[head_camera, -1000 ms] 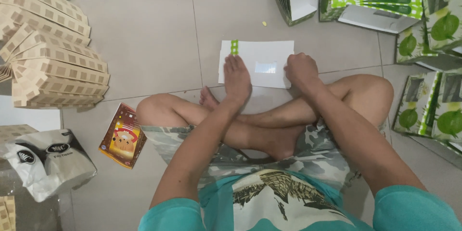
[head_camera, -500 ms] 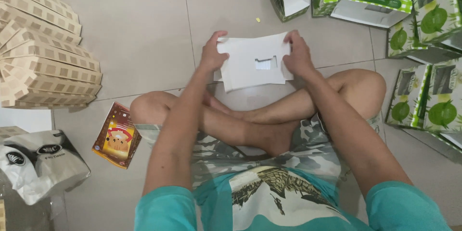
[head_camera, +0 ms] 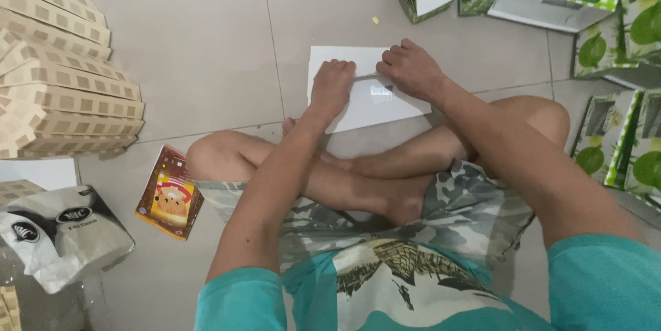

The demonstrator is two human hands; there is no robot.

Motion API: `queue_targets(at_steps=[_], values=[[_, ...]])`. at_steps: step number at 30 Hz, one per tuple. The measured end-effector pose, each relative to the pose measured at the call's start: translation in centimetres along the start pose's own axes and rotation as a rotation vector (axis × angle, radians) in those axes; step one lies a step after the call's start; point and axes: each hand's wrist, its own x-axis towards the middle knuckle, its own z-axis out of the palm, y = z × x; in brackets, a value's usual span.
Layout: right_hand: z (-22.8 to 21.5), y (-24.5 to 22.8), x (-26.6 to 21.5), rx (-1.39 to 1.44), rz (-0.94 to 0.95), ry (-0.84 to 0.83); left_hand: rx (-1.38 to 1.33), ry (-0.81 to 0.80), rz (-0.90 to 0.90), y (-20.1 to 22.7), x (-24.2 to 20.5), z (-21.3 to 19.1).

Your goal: The person sits on the floor and folds flat-packed cardboard boxes into their final shape. They repeatedly pick up a flat piece, fold the side flaps, and tuck the tabs to form a small rectangular box, then place it aside.

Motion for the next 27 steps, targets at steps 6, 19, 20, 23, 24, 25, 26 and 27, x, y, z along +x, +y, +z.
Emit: queue_targets(at_steps=[6, 19, 20, 23, 24, 25, 26, 27], values=[[-4.2, -3.2, -3.8, 0.032, -0.046, -0.198, 0.483, -0.159, 0.251, 1.5, -2.6, 3.4], [-10.9, -3.7, -5.2, 0.451, 0.143, -0.393, 0.065, -0.402, 0.101, 3.8, -4.8, -2.8], [-10.5, -3.5, -5.2, 0.491, 0.156, -0.386, -0.048, -0.405, 0.073, 3.7, -4.8, -3.0], [-9.3, -3.2, -4.8, 0.462, 0.197, -0.352, -0.077, -0.307, -0.005, 1.8, -4.0, 0.6], [-9.0, -3.2, -4.5, 0.396, 0.216, -0.329, 0.003, -0.206, -0.064, 0.8, -3.7, 2.4], [-8.9, -3.2, -4.4, 0.393, 0.216, -0.322, 0.008, -0.201, -0.062, 2.2, -3.9, 1.9], [-8.9, -3.0, -4.3, 0.426, 0.263, -0.251, 0.042, -0.116, -0.071, 3.5, -4.0, 1.4], [-8.8, -2.8, -4.2, 0.458, 0.310, -0.180, 0.076, -0.031, -0.080, 4.8, -4.0, 0.9]])
